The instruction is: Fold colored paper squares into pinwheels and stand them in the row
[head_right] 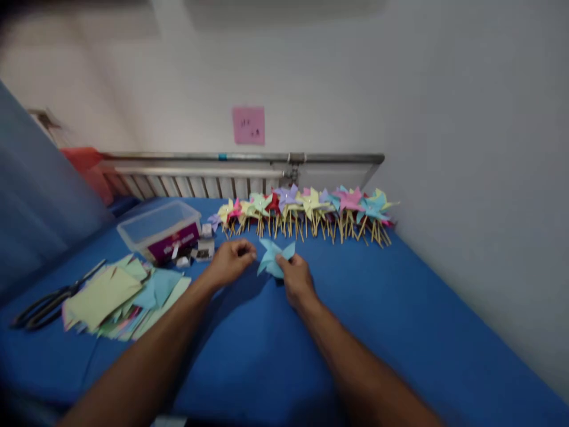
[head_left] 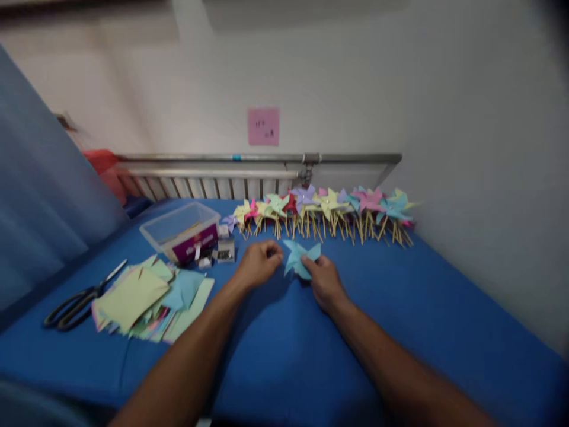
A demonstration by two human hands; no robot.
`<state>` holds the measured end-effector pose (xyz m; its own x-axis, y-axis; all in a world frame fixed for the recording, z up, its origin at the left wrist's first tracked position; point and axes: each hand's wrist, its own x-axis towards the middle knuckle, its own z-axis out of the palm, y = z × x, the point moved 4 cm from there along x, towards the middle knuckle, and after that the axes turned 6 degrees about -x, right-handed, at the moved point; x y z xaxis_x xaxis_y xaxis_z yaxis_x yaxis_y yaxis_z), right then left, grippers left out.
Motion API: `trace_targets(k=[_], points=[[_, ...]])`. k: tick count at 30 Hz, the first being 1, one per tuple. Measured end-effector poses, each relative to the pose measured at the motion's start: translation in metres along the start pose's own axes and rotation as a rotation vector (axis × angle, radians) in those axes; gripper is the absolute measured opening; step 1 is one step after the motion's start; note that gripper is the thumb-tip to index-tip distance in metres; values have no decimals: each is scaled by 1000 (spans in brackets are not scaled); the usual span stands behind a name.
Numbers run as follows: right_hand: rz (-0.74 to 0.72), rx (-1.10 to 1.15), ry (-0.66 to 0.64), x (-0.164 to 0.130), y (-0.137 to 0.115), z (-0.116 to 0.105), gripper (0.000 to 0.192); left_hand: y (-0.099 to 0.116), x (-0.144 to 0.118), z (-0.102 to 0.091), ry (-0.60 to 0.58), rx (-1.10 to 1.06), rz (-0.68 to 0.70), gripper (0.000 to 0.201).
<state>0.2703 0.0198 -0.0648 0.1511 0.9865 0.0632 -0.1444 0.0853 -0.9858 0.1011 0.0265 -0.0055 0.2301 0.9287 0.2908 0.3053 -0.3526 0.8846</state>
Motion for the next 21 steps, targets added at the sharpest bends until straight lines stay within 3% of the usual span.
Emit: trace_targets(k=[4,9,21], points=[[86,34,44,3,13,-2,26,-10,3,1,43,55,-46,7],[7,84,-6,4,13,1,20,-9,5,4,71,143,-54,8],[6,78,-21,0,9,2,19,-2,-1,12,-22,169,-26,9]])
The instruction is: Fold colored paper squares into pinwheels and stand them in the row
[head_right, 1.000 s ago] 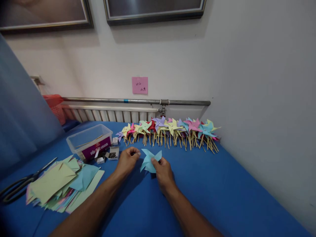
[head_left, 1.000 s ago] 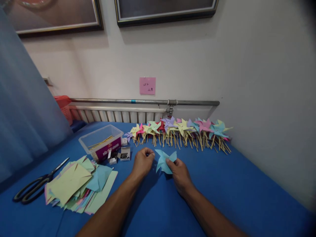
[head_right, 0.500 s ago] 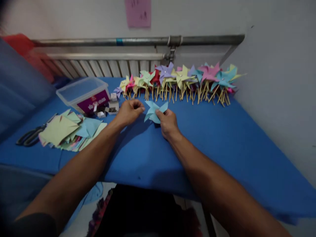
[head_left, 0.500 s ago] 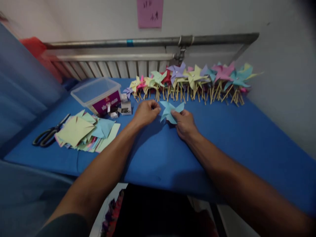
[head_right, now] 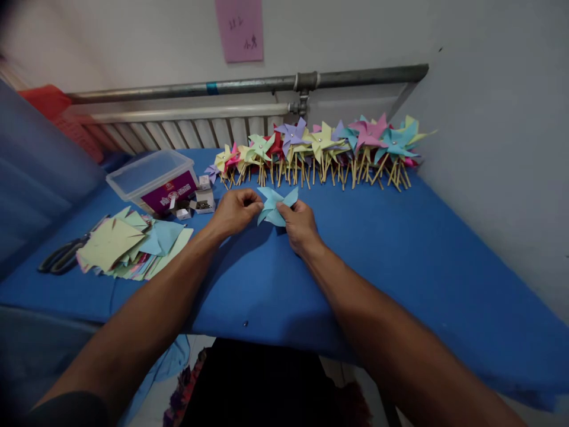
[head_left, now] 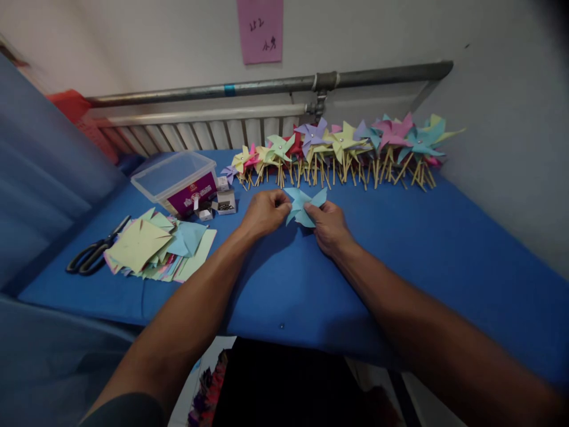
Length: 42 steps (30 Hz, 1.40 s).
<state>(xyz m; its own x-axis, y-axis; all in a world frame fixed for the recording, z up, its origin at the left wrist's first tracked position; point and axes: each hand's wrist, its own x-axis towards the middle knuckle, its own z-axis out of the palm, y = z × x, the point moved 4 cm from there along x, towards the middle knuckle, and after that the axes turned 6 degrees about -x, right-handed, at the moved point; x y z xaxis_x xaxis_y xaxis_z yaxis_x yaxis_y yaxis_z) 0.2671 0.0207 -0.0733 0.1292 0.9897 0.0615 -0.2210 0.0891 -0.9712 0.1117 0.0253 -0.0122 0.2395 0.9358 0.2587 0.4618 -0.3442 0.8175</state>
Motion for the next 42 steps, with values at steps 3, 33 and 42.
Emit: trace_targets(k=[3,33,42], points=[[16,26,17,0,0,0,21,4,-1,-4,7,5,32,10],[30,-2,-21,-5,-8,2,32,2,-2,2,173,-227,3,10],[32,-11,-70,-10,-12,9,41,-6,-3,13,170,-179,-18,11]])
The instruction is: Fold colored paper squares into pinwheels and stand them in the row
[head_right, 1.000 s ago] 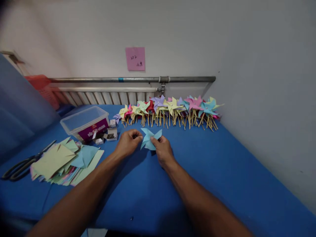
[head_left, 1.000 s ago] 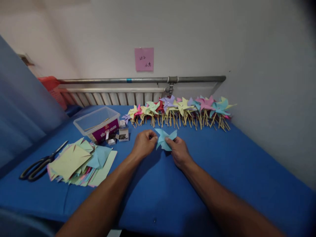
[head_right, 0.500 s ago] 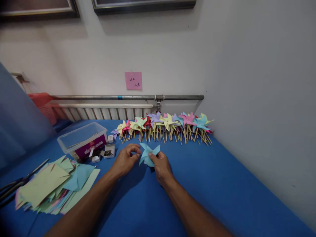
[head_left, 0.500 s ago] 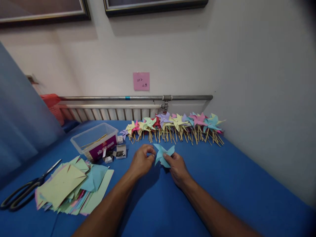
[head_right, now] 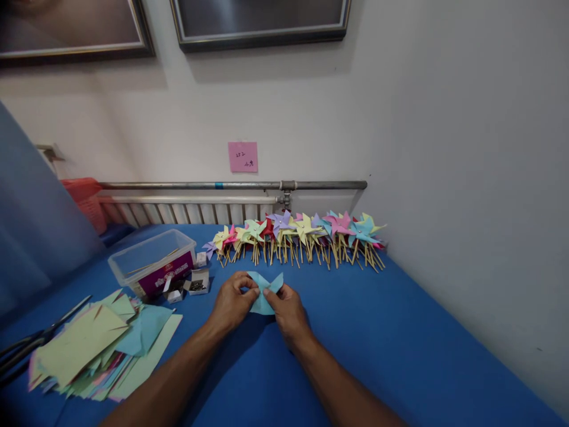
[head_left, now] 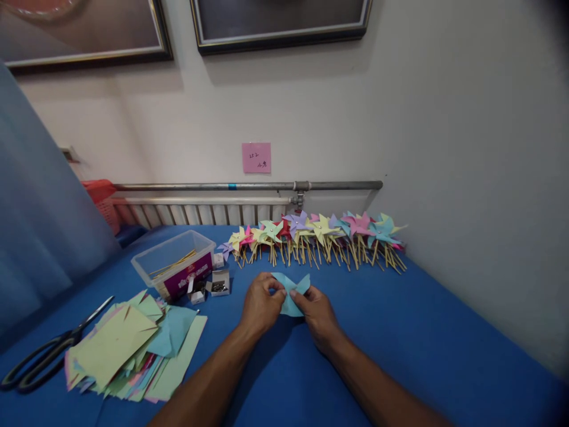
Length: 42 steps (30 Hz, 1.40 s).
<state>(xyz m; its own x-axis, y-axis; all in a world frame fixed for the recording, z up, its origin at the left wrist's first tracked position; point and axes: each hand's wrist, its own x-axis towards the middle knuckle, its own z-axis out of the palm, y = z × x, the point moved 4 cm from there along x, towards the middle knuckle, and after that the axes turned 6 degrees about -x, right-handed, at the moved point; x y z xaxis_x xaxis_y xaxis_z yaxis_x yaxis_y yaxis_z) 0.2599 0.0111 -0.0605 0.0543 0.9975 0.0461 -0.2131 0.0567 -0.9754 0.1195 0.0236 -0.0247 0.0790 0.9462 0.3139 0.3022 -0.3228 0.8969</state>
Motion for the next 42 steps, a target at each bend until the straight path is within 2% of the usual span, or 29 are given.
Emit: trace_targets(k=[12,19,22,30,39,42], points=[[26,-55,-28,0,5,0,39,2,-1,-2,18,33,5,11],[26,-53,-80,1,8,1,38,-9,4,-1,47,-108,-87,9],[29,-51,-95,1,9,1,35,-10,4,1,16,-126,-84,10],[38,-79,3,3,13,-2,32,-11,3,4,40,-173,-99,8],[56,12,-57,2,14,5,51,-9,0,4,53,-88,-99,12],[61,19,-87,0,13,8,51,-9,1,2,76,-73,-139,12]])
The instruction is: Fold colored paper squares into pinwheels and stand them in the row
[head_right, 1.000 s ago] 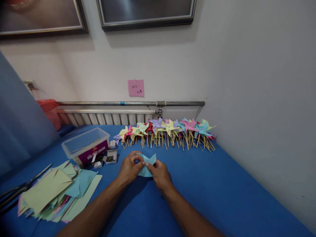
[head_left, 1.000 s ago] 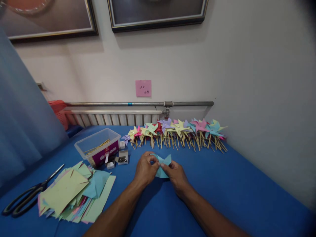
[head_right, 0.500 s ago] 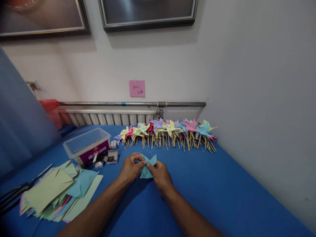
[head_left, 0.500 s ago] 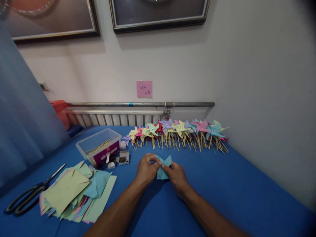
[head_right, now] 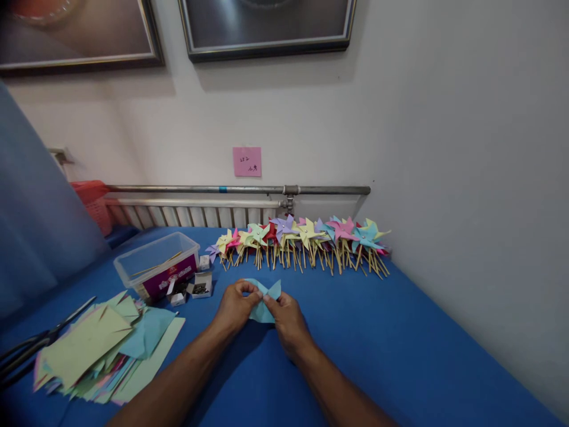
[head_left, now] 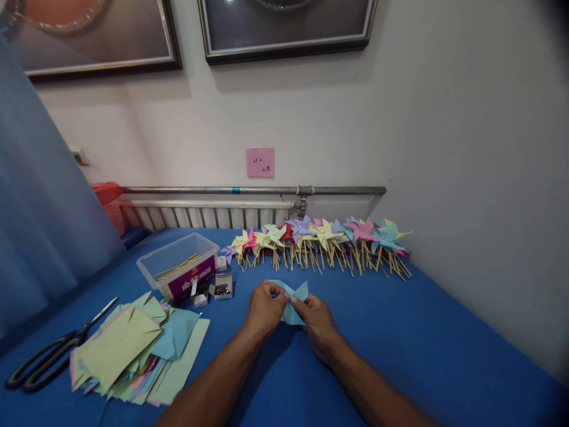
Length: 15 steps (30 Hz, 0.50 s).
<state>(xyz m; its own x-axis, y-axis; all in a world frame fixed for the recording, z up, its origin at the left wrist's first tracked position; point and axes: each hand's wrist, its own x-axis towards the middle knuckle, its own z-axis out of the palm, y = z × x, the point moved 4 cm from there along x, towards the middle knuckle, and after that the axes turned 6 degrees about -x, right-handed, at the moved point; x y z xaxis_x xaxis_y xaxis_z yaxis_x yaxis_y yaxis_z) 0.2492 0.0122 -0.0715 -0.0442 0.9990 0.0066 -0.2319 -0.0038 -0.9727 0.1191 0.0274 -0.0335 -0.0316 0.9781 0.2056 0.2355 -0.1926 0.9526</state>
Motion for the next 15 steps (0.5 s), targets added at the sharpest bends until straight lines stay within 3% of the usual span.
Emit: trace_targets(k=[7,15], points=[[29,20,-56,-2,-2,4,47,1,1,-2,8,77,24,14],[20,-45,88,4,7,-7,44,6,-1,-1,-59,122,56,11]])
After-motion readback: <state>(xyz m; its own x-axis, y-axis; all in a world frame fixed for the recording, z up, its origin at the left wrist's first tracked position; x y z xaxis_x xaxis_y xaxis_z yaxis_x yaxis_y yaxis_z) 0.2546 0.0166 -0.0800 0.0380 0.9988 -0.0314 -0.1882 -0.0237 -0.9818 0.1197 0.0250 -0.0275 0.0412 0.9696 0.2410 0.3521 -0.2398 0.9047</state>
